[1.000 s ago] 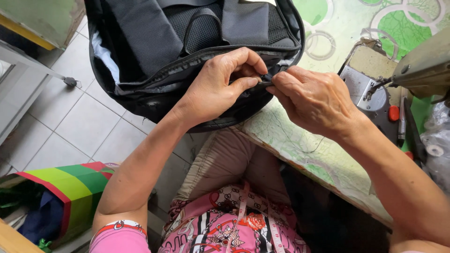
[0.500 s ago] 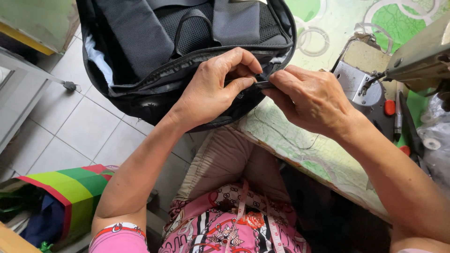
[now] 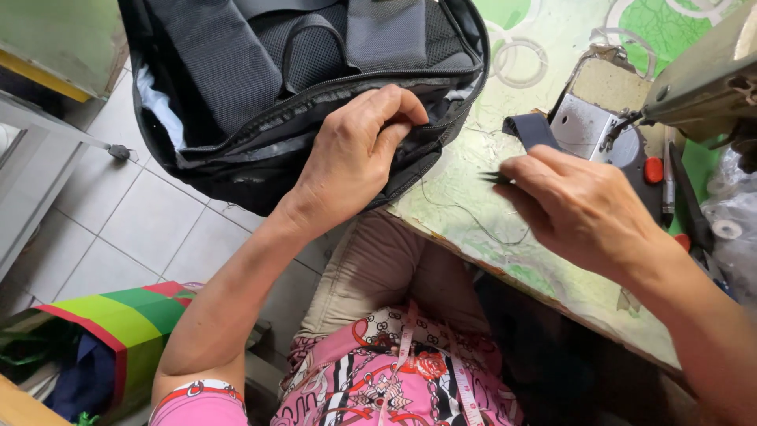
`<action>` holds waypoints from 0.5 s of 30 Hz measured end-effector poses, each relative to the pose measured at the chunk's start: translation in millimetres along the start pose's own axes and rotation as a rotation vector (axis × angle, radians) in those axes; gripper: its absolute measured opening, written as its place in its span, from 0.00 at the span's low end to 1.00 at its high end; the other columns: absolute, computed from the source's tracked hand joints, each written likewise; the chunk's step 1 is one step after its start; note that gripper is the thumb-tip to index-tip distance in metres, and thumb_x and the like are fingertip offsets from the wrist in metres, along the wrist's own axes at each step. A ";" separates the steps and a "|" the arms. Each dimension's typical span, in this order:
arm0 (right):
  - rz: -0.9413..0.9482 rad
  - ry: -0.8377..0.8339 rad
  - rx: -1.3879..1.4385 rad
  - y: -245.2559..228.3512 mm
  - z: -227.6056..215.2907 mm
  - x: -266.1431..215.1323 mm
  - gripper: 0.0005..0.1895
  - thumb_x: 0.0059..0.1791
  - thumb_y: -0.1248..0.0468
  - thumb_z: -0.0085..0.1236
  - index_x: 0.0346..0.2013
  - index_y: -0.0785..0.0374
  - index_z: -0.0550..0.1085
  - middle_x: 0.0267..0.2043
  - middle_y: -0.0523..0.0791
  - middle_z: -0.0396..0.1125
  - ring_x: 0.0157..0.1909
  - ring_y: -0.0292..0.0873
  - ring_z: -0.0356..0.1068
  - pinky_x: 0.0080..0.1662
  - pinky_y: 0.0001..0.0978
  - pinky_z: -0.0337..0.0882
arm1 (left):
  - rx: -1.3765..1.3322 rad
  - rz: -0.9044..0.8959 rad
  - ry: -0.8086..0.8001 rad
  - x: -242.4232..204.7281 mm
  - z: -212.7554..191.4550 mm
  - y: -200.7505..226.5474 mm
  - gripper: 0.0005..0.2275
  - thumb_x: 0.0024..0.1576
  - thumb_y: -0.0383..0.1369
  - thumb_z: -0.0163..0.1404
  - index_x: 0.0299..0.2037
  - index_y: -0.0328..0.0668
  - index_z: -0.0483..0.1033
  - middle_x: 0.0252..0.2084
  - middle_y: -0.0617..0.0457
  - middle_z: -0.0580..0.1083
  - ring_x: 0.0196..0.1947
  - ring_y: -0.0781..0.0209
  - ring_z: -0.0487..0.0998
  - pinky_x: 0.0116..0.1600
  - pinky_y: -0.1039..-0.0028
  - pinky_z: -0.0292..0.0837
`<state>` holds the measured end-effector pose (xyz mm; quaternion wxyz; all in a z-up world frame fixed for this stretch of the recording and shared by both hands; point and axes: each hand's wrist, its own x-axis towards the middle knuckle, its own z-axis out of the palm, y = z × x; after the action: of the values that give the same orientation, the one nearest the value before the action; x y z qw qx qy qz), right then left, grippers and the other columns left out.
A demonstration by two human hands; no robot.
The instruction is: The person sews a seam on a black backpack by hand using a needle and thread.
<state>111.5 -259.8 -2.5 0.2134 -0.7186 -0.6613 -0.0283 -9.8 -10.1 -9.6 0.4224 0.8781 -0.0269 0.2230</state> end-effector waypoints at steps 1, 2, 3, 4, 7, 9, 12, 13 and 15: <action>0.073 -0.017 -0.152 4.0 3.0 -14.1 0.07 0.59 0.64 0.51 0.48 0.65 0.70 0.37 0.48 0.66 0.29 0.50 0.68 0.31 0.41 0.69 | 0.054 0.027 0.015 -1.3 1.9 0.6 0.08 0.59 0.16 0.46 0.42 0.39 0.72 0.39 0.52 0.74 0.40 0.58 0.77 0.50 0.72 0.72; 0.149 -0.035 -0.305 7.9 5.4 -28.8 0.09 0.60 0.66 0.48 0.55 0.63 0.70 0.39 0.48 0.66 0.31 0.50 0.69 0.32 0.41 0.69 | 0.106 0.056 0.028 -2.0 4.3 1.4 0.09 0.59 0.15 0.45 0.43 0.38 0.72 0.39 0.50 0.73 0.41 0.56 0.77 0.51 0.71 0.72; 0.156 -0.036 -0.307 12.8 7.9 -39.6 0.09 0.60 0.66 0.48 0.55 0.63 0.70 0.39 0.48 0.66 0.31 0.50 0.69 0.32 0.41 0.69 | 0.101 0.058 0.023 -2.7 5.9 3.2 0.09 0.59 0.15 0.45 0.43 0.38 0.72 0.39 0.50 0.73 0.41 0.56 0.77 0.51 0.71 0.72; 0.207 -0.066 -0.449 17.3 10.9 -50.8 0.15 0.55 0.71 0.50 0.57 0.61 0.71 0.40 0.47 0.67 0.35 0.49 0.69 0.36 0.40 0.70 | 0.179 0.094 0.036 -3.2 7.4 4.9 0.11 0.57 0.14 0.44 0.44 0.37 0.71 0.38 0.50 0.72 0.38 0.54 0.76 0.48 0.67 0.72; 0.297 -0.147 -0.775 32.1 23.1 -82.5 0.22 0.51 0.69 0.51 0.61 0.53 0.72 0.40 0.41 0.65 0.40 0.43 0.70 0.37 0.33 0.71 | 0.343 0.172 0.081 -2.9 15.1 11.6 0.08 0.57 0.16 0.45 0.43 0.37 0.71 0.37 0.48 0.70 0.35 0.49 0.74 0.43 0.62 0.71; 0.330 -0.198 -0.962 37.9 28.1 -93.7 0.22 0.53 0.63 0.51 0.63 0.49 0.71 0.39 0.37 0.64 0.41 0.39 0.69 0.33 0.27 0.70 | 0.430 0.215 0.118 -2.6 19.9 16.2 0.05 0.59 0.19 0.47 0.41 0.36 0.72 0.36 0.46 0.69 0.34 0.46 0.73 0.42 0.60 0.69; 0.352 -0.214 -1.061 33.8 23.6 -92.4 0.17 0.55 0.60 0.50 0.59 0.46 0.72 0.37 0.35 0.64 0.41 0.37 0.69 0.42 0.27 0.71 | 0.582 0.217 0.110 -2.4 27.3 19.4 0.13 0.59 0.36 0.61 0.40 0.38 0.70 0.37 0.48 0.68 0.35 0.47 0.68 0.41 0.60 0.67; 0.358 -0.159 -0.836 30.1 17.7 -87.0 0.16 0.56 0.62 0.52 0.58 0.53 0.73 0.43 0.40 0.67 0.43 0.44 0.70 0.41 0.32 0.72 | 0.739 0.258 0.141 -1.3 30.2 18.5 0.13 0.57 0.35 0.64 0.41 0.40 0.71 0.36 0.50 0.68 0.34 0.50 0.68 0.40 0.63 0.66; 0.369 -0.101 -0.612 25.7 9.5 -75.6 0.15 0.56 0.63 0.54 0.58 0.60 0.74 0.48 0.46 0.71 0.45 0.50 0.71 0.40 0.38 0.74 | 0.892 0.306 0.167 1.0 33.0 17.8 0.14 0.55 0.33 0.67 0.41 0.43 0.72 0.36 0.53 0.67 0.34 0.53 0.68 0.39 0.66 0.65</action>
<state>124.6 -328.4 -42.5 -0.0431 -0.8570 -0.4909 -0.1505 -0.9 -46.2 -14.1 -0.0328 0.9387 -0.0234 0.3423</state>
